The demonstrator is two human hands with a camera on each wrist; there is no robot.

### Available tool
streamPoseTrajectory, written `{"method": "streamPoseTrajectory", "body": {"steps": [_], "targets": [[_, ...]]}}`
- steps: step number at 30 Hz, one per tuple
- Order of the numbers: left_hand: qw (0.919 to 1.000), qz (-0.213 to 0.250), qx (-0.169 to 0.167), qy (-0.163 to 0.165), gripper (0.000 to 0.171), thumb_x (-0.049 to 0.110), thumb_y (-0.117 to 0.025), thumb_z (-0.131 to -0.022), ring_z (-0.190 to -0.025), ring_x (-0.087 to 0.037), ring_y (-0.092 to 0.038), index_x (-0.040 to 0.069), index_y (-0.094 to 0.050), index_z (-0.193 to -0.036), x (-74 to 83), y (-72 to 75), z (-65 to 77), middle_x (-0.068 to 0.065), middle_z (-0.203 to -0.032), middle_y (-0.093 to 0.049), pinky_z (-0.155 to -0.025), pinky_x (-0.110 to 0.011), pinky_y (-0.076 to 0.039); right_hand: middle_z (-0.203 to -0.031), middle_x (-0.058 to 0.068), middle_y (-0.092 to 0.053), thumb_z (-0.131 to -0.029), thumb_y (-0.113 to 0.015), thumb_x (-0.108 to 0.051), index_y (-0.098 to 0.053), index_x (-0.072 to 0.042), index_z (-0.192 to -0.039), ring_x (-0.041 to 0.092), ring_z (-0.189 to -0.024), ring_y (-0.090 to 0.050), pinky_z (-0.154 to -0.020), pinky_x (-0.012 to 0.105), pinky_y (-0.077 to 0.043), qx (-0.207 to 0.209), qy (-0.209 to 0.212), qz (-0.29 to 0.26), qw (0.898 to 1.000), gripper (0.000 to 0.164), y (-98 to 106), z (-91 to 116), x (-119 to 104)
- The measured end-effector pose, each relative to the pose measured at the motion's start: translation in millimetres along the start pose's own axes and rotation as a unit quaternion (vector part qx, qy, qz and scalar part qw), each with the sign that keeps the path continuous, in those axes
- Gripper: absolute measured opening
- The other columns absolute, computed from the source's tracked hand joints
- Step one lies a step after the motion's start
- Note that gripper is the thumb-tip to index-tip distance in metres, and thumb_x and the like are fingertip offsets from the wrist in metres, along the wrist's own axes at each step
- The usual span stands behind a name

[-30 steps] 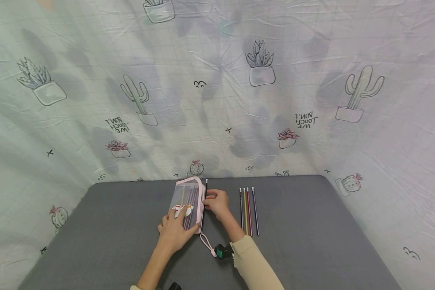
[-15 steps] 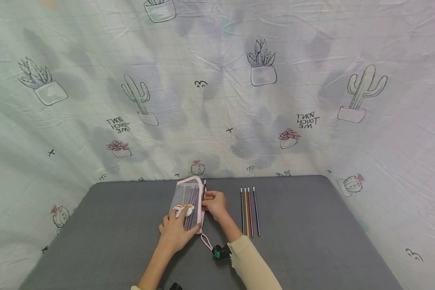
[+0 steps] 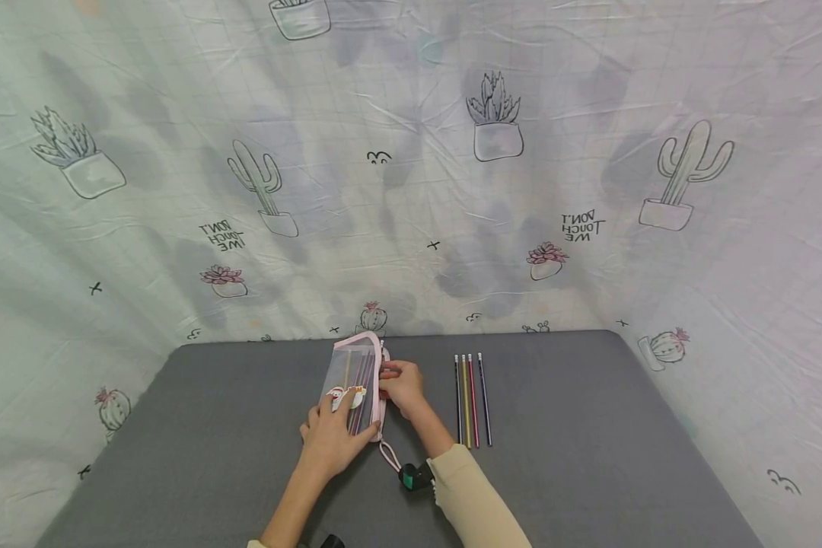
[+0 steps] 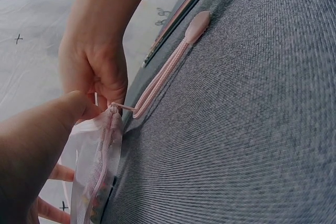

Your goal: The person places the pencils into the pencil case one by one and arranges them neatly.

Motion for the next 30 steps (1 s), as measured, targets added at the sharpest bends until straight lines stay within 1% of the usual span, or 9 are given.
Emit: {"method": "streamPoseTrajectory", "body": {"steps": [4, 8, 10, 15, 19, 22, 28, 30], "targets": [[1.0, 0.003, -0.002, 0.002, 0.083, 0.059, -0.076, -0.087, -0.124, -0.058, -0.048, 0.012, -0.055, -0.152, -1.0, -1.1, -0.4, -0.033, -0.146, -0.047, -0.094, -0.073, -0.04, -0.107, 0.032, -0.073, -0.09, -0.068, 0.016, -0.065, 0.018, -0.125, 0.027, -0.083, -0.076, -0.072, 0.039, -0.064, -0.005, 0.005, 0.004, 1.0, 0.036, 1, 2, -2], [1.0, 0.004, -0.001, 0.002, 0.082, 0.059, -0.075, -0.087, -0.124, -0.058, -0.049, 0.012, -0.055, -0.151, -1.3, -0.9, -0.5, -0.033, -0.145, -0.047, -0.093, -0.073, -0.04, -0.11, 0.035, -0.072, -0.091, -0.067, 0.017, -0.064, 0.019, -0.126, 0.034, -0.089, -0.077, -0.076, 0.043, -0.064, -0.011, 0.015, -0.001, 1.0, 0.036, 5, 5, -5], [1.0, 0.003, 0.0, 0.002, 0.082, 0.059, -0.075, -0.086, -0.124, -0.058, -0.049, 0.012, -0.055, -0.151, -1.0, -0.4, -0.7, -0.033, -0.145, -0.048, -0.093, -0.073, -0.04, -0.11, 0.036, -0.071, -0.091, -0.066, 0.018, -0.063, 0.02, -0.127, 0.035, -0.091, -0.077, -0.077, 0.045, -0.064, -0.012, 0.018, -0.006, 1.0, 0.036, 7, 6, -6], [1.0, 0.002, 0.004, -0.002, 0.082, 0.058, -0.076, -0.085, -0.123, -0.057, -0.05, 0.012, -0.056, -0.15, -0.1, 0.9, -0.7, -0.033, -0.144, -0.049, -0.093, -0.073, -0.04, -0.108, 0.033, -0.072, -0.09, -0.068, 0.018, -0.063, 0.019, -0.127, 0.032, -0.088, -0.076, -0.077, 0.043, -0.064, -0.008, 0.012, -0.009, 1.0, 0.037, 15, 9, -9], [1.0, 0.0, 0.003, 0.0, 0.083, 0.058, -0.076, -0.085, -0.123, -0.057, -0.049, 0.012, -0.056, -0.151, 0.0, 0.7, -0.2, -0.032, -0.144, -0.049, -0.093, -0.073, -0.04, -0.108, 0.032, -0.072, -0.09, -0.069, 0.017, -0.064, 0.017, -0.128, 0.034, -0.088, -0.077, -0.077, 0.041, -0.064, -0.006, 0.009, -0.007, 1.0, 0.038, 22, 11, -9], [1.0, -0.003, 0.002, 0.002, 0.083, 0.059, -0.076, -0.086, -0.125, -0.058, -0.049, 0.011, -0.055, -0.151, -0.4, 0.0, -0.4, -0.033, -0.144, -0.048, -0.094, -0.073, -0.04, -0.11, 0.034, -0.071, -0.09, -0.069, 0.017, -0.063, 0.019, -0.128, 0.035, -0.09, -0.077, -0.076, 0.04, -0.064, -0.009, 0.015, -0.012, 1.0, 0.039, 27, 12, -11], [1.0, -0.008, 0.004, 0.001, 0.084, 0.058, -0.076, -0.085, -0.127, -0.06, -0.048, 0.01, -0.056, -0.151, 0.6, 0.5, -1.1, -0.034, -0.144, -0.049, -0.095, -0.074, -0.04, -0.112, 0.039, -0.069, -0.089, -0.067, 0.018, -0.061, 0.021, -0.128, 0.029, -0.088, -0.076, -0.073, 0.037, -0.064, -0.013, 0.029, -0.029, 0.999, 0.039, 38, 16, -15], [1.0, -0.008, 0.005, 0.0, 0.084, 0.058, -0.076, -0.085, -0.127, -0.059, -0.048, 0.01, -0.056, -0.151, 0.6, 0.6, -1.0, -0.034, -0.144, -0.049, -0.095, -0.074, -0.04, -0.112, 0.039, -0.069, -0.089, -0.067, 0.018, -0.061, 0.021, -0.128, 0.031, -0.088, -0.076, -0.073, 0.037, -0.064, -0.009, 0.033, -0.029, 0.999, 0.039, 42, 18, -16]]}}
Point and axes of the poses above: each hand's wrist, its own z-axis away from the middle knuckle, its own y-axis out of the back of the hand, x = y × z, the point moved 8 cm from there along -z, towards the middle knuckle
